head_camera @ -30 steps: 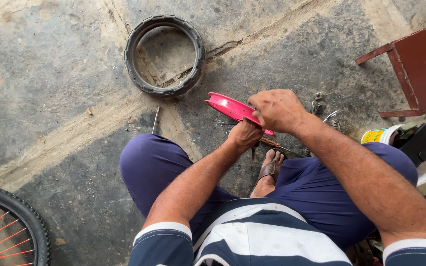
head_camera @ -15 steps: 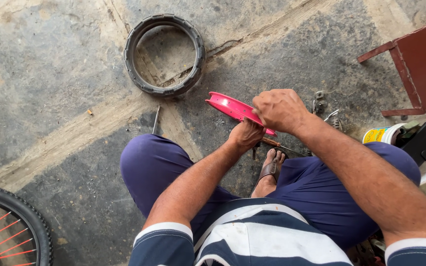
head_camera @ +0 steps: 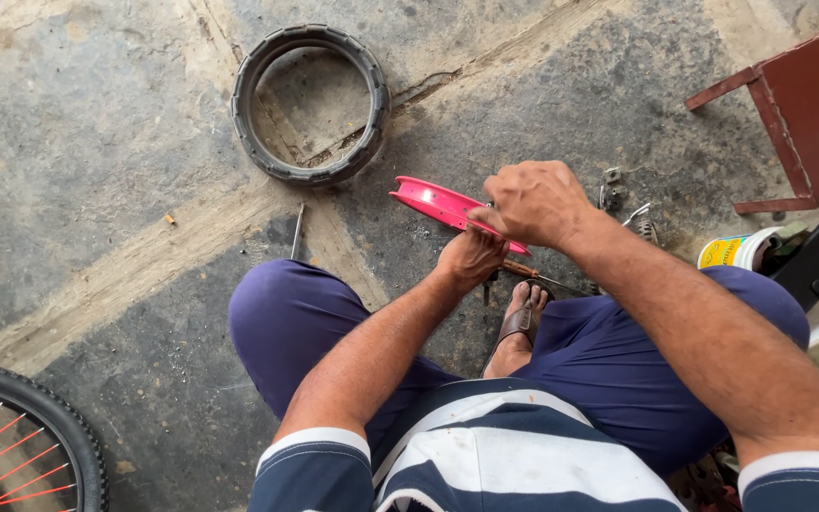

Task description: The person uses a screwdriver to pry the tire off a pink bicycle rim, then removes the rim from the hub. They proceed to remove the spokes from the hub and place them on the floor.

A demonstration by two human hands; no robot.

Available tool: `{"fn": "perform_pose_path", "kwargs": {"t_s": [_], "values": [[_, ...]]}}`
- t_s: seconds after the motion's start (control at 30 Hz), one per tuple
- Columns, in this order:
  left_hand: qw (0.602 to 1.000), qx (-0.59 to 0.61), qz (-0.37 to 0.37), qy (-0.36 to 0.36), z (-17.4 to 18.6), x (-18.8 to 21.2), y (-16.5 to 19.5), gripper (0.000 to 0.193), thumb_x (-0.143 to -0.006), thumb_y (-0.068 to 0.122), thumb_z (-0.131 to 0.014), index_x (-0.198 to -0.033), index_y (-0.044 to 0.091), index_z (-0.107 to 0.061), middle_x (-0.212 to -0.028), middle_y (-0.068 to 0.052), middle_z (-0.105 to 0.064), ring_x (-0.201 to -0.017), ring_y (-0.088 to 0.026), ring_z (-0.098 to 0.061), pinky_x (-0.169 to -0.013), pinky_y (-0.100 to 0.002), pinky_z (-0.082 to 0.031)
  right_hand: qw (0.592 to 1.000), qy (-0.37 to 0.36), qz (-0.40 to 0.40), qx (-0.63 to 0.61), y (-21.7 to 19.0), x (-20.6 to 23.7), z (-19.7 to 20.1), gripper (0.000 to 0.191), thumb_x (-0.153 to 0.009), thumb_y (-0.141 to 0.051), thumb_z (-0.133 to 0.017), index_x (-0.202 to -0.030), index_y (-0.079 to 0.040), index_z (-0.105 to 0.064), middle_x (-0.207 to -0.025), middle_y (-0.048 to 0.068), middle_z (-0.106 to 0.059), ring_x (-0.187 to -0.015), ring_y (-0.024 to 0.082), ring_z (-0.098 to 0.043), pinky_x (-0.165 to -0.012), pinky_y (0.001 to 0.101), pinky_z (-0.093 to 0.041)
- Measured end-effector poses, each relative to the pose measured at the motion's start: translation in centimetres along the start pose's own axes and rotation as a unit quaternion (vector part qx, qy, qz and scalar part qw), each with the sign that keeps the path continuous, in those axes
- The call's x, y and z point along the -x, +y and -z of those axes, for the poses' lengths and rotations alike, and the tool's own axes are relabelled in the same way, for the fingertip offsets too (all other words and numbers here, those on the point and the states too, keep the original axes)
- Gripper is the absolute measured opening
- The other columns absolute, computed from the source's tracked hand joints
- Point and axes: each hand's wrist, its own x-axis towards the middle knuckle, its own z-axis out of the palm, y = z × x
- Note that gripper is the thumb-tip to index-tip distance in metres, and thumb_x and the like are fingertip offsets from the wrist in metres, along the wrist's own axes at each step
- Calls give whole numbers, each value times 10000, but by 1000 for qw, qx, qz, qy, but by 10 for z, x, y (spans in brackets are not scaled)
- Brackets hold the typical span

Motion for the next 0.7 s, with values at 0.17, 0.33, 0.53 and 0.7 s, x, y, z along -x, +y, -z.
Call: {"fn": "perform_pose_path", "kwargs": {"t_s": [0.17,0.33,0.53,0.7], "values": [[998,-49,22,36,0,0,0,407,-1018,321,-456,-1289,43,-578,-1282,-152,-621,-1242,-323,-572,-1040,-510,-411,998,52,42,-11,0,-1,-2,270,-995,-309,-564,-894,-85,-673,-874,103,-718,-817,268,-719,-727,425,-586],[999,-41,9,17,1,0,0,392,-989,291,-476,-1295,66,-572,-1281,-147,-619,-1202,-298,-584,-991,-465,-432,999,-21,-3,33,0,-1,-1,490,-1023,-536,-546,-883,-82,-670,-855,110,-708,-823,262,-711,-735,426,-582],[1000,7,11,-3,-1,-2,-1,354,-1067,200,-479,-1345,13,-590,-1243,-117,-646,-1169,-275,-611,-976,-432,-452,999,26,28,-34,0,-1,-2,244,-976,-298,-571,-896,-98,-685,-858,84,-718,-804,251,-721,-746,414,-582],[999,-29,11,32,0,-1,0,354,-979,275,-491,-1231,54,-606,-1244,-121,-627,-1192,-292,-591,-1014,-451,-435,999,31,40,20,0,-2,-6,307,-986,-355,-583,-885,-83,-683,-861,105,-706,-821,270,-712,-729,423,-577]]}}
